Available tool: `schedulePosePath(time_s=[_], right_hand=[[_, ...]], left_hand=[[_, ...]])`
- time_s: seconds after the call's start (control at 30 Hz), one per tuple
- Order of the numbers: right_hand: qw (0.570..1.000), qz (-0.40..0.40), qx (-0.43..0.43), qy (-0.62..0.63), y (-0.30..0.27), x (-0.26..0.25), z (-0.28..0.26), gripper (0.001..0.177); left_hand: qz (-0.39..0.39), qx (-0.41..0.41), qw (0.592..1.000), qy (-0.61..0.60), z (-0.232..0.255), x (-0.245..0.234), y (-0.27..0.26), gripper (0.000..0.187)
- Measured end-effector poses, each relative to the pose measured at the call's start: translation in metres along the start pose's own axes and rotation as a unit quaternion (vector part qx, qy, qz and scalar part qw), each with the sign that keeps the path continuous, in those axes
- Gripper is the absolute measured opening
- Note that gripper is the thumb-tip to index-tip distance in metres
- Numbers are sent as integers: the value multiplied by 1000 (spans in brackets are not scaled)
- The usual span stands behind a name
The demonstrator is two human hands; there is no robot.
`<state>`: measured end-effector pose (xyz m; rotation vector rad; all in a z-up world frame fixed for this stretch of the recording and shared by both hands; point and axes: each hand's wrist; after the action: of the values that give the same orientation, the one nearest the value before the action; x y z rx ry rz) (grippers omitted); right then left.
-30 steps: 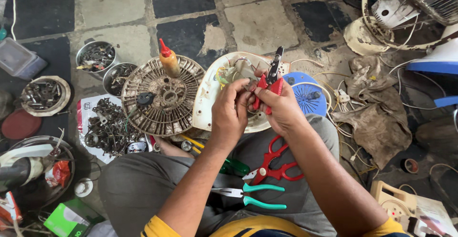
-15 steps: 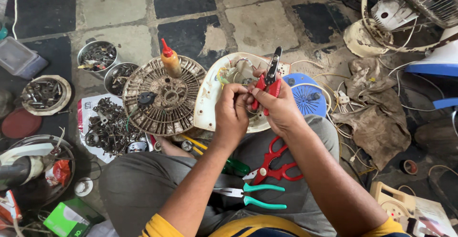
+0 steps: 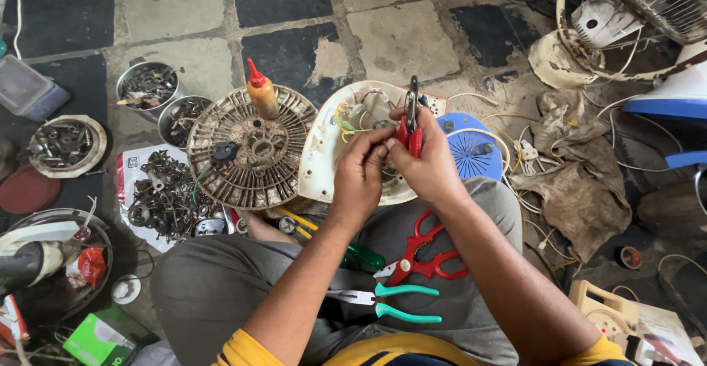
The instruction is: The person repairs a disassembled appliance by twisting wires together and using a pair of red-handled pliers to cut or crimp them.
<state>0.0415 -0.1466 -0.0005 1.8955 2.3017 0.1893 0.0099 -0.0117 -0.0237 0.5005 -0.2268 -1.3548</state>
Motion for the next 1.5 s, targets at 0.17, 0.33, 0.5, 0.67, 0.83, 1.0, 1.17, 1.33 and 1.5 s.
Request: schedulePosePath(time_s=[0.17,0.33,0.5,0.67,0.83,1.0,1.17,1.33,1.5], right_hand=[[998,16,-26,-53,-2,3,0,40],[999,10,-27,-42,-5,8,-2,38],[989,25,-65,-132,-6,10,-7,37],[986,24,-87,-143,-7,11,-12,39],[981,6,-110,-162,-7,15,-12,41],[992,6,-70,-101,-3,18,-7,36],[992,47,47,111,-2,22,-4,37],[983,75,43,161,-6,25,-1,39],[982,97,24,162,-9,23,6,41]], left_hand=[[4,0,1000,-9,-4,-2,-3,16],[2,-16,1000,1,-7,-5,-3,13],[5,-3,999,32,1,-15,-3,17],[-28,-28,999,9,10,-27,3,13],[-72,-47,994,60,18,-39,14,7],[-33,157,969,186,23,-43,9,20],[24,126,983,129,19,-32,6,17],[54,68,995,58,9,-20,-2,9],[40,-38,998,-19,-10,-8,-8,4]])
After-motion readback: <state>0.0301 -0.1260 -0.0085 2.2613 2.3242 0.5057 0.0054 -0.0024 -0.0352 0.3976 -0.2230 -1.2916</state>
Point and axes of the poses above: each hand's wrist, its own y-axis towards the middle knuckle, its own x-axis out of the palm, z = x × y, and after that the axes turned 4 degrees about y, right-handed
